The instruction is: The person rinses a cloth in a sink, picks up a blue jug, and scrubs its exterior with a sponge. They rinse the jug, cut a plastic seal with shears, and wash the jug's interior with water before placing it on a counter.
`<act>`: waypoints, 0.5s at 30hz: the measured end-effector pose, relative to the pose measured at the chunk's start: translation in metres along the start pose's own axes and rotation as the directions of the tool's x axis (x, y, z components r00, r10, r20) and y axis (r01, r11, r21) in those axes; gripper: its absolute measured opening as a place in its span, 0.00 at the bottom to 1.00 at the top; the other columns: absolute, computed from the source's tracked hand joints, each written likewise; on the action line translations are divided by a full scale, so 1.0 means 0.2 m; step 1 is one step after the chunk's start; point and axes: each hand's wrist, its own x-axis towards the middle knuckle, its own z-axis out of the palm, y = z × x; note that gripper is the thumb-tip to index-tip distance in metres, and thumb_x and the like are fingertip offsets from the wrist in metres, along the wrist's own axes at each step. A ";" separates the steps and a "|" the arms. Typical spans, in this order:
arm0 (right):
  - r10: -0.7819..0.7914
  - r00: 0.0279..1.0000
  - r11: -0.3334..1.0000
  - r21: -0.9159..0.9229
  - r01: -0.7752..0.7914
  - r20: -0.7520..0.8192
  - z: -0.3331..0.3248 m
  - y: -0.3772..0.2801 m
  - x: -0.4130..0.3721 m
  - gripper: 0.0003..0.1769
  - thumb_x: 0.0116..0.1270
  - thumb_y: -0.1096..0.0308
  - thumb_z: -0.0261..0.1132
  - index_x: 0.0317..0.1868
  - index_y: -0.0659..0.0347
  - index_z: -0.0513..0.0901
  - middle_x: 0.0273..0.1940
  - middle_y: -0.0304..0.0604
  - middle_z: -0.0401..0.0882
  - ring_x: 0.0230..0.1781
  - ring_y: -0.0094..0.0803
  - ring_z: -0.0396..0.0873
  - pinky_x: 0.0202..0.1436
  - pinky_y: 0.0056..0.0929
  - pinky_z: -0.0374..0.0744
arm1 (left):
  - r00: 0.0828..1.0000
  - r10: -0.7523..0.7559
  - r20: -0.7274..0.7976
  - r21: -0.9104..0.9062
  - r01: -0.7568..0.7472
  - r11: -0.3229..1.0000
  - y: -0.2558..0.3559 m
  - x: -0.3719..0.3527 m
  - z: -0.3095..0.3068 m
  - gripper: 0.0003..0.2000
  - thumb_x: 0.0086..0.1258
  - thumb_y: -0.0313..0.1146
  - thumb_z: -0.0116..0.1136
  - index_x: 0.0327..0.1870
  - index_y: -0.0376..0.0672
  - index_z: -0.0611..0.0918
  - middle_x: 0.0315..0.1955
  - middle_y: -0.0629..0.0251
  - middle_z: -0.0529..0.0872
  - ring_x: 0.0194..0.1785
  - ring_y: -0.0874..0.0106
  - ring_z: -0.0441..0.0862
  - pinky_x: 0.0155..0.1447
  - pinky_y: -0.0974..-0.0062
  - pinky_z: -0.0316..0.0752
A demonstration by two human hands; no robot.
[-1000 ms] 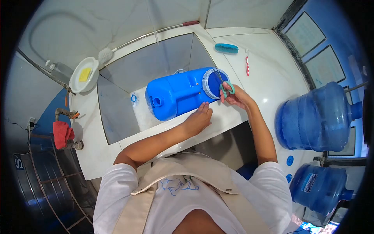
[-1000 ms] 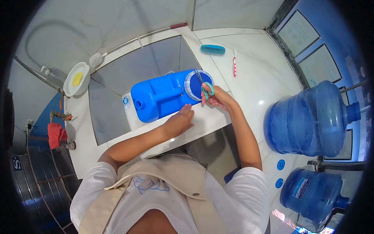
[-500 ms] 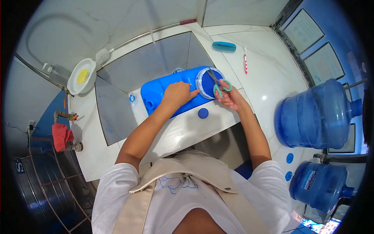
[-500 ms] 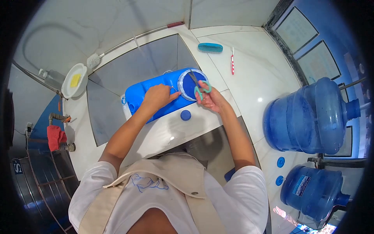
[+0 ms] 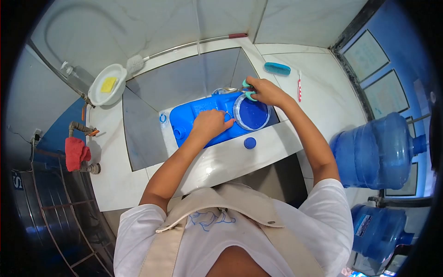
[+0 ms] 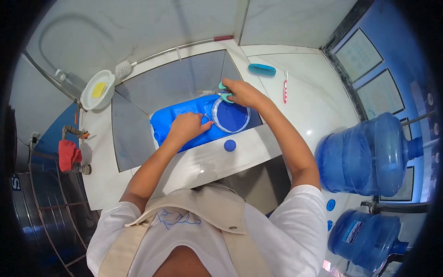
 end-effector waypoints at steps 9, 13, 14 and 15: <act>-0.118 0.982 0.982 -0.164 0.094 -0.146 0.04 0.05 0.09 0.13 0.49 0.75 0.63 0.36 0.64 0.70 0.31 0.53 0.78 0.33 0.51 0.77 0.35 0.42 0.74 | 1.000 -0.021 -0.018 -0.048 0.020 0.999 -0.09 -0.07 -0.03 0.23 0.57 0.54 0.55 0.29 0.38 0.81 0.19 0.53 0.81 0.27 0.56 0.80 0.31 0.60 0.75; 0.212 0.961 0.968 -0.100 -0.231 -0.176 0.09 0.26 0.18 0.16 0.50 0.71 0.64 0.39 0.64 0.71 0.33 0.57 0.79 0.36 0.52 0.78 0.38 0.43 0.74 | 0.975 -0.201 -0.090 -0.082 0.194 0.978 -0.25 -0.13 -0.06 0.23 0.56 0.54 0.57 0.28 0.37 0.81 0.20 0.52 0.81 0.28 0.55 0.80 0.33 0.59 0.74; 0.258 0.955 0.954 -0.120 -0.276 -0.143 0.15 0.33 0.20 0.15 0.50 0.71 0.63 0.39 0.65 0.71 0.33 0.58 0.78 0.36 0.53 0.77 0.39 0.45 0.75 | 0.961 -0.235 -0.143 -0.145 0.215 0.966 -0.31 -0.14 -0.07 0.24 0.56 0.54 0.58 0.28 0.36 0.81 0.21 0.49 0.81 0.29 0.53 0.80 0.34 0.60 0.74; 0.242 0.960 0.960 -0.111 -0.258 -0.143 0.23 0.36 0.22 0.15 0.50 0.71 0.63 0.39 0.65 0.71 0.33 0.58 0.78 0.36 0.53 0.77 0.39 0.45 0.75 | 0.957 -0.247 -0.150 -0.133 0.228 0.964 -0.41 -0.15 -0.08 0.24 0.56 0.54 0.58 0.28 0.36 0.81 0.21 0.49 0.81 0.29 0.53 0.80 0.34 0.60 0.74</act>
